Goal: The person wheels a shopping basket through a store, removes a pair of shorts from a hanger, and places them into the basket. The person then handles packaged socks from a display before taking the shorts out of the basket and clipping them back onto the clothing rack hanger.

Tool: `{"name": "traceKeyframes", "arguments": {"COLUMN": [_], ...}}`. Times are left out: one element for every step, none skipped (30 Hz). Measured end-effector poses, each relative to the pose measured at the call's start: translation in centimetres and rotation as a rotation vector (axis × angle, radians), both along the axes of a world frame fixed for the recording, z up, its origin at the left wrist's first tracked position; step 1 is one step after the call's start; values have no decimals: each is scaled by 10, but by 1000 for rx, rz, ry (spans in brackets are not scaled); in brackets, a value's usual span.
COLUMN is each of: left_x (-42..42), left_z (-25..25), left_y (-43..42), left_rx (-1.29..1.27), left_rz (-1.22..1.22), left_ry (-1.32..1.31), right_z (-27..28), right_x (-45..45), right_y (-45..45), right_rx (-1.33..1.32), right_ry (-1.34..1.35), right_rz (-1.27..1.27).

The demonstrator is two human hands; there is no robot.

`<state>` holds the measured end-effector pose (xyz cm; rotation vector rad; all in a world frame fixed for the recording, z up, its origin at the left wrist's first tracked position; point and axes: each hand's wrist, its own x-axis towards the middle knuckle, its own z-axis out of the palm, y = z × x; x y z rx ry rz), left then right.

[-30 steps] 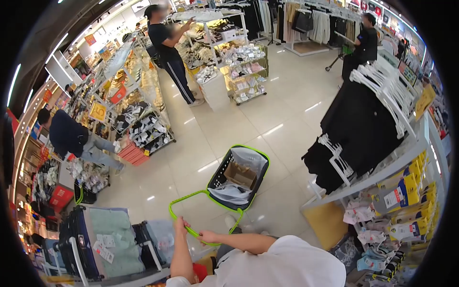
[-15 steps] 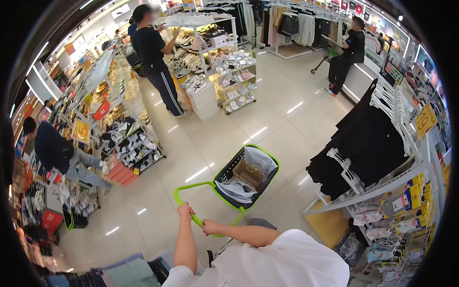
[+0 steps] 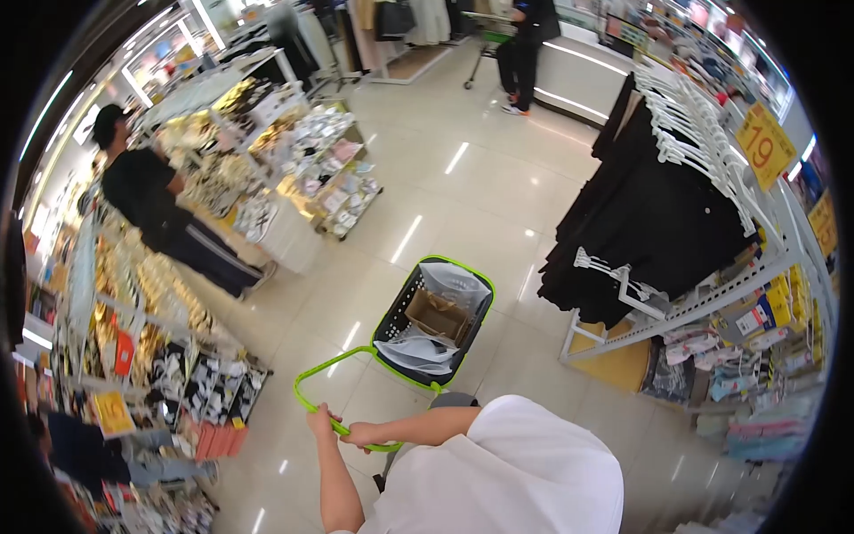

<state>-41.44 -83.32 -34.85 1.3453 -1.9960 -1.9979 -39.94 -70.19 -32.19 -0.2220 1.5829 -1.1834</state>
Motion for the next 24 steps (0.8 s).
{"name": "traceKeyframes", "arguments": {"left_x": [-15,-31,-48,-62,-76,-93,-113,-130,-148,-167,-187,-205,-222,-242,-253,-263,-276,-288,-296,-305,-313,-319,-325,-329], "left_z": [0,0,0,-1,-1,-5,-11,-18,-18,-18,-19,-33,-54,-65,-32,-21,-13,-7,0,7,11,13,13,14], "left_y": [-3,-6,-7,-8,-9,-8,-7,-7,-5,1,1,-1,-5,-11,1,4,13,14,16,18,19,19,20,26], "left_rx": [-5,-11,-14,10,36,36,31,30,35,38,45,54,6,-43,-112,-106,63,236,239,260,282,284,232,172], "left_rz": [-17,-33,-66,-72,-79,-117,-141,-166,-206,-251,-301,-347,-417,-483,-579,-610,-725,-837,-870,-957,-1044,-1074,-1078,-1080], "left_ry": [16,29,20,28,34,30,55,79,76,59,48,42,67,103,56,61,-56,-165,-164,-144,-127,-135,-134,-155], "right_z": [-1,-3,-4,-3,-2,0,0,-1,-2,-2,-2,-5,-12,-29,-37,-33,-29,-25,-26,-26,-26,-22,-19,-10], "right_x": [-14,-27,-38,-49,-60,-75,-90,-103,-115,-131,-149,-159,-170,-187,-201,-211,-221,-230,-237,-245,-252,-261,-270,-277], "right_y": [-5,-9,-10,-12,-13,-14,-14,-12,-11,-8,-7,-8,-10,-11,-13,-10,3,5,4,5,4,7,15,30], "right_rx": [15,30,24,21,54,88,87,84,85,88,127,170,175,268,364,375,385,406,416,479,543,553,636,707], "right_ry": [23,43,52,42,55,73,72,43,11,5,67,119,107,180,252,249,273,312,310,338,361,349,377,380], "right_rz": [6,13,-27,-61,-129,-198,-236,-291,-348,-390,-405,-420,-461,-452,-436,-466,-537,-609,-640,-730,-819,-847,-792,-732]}}
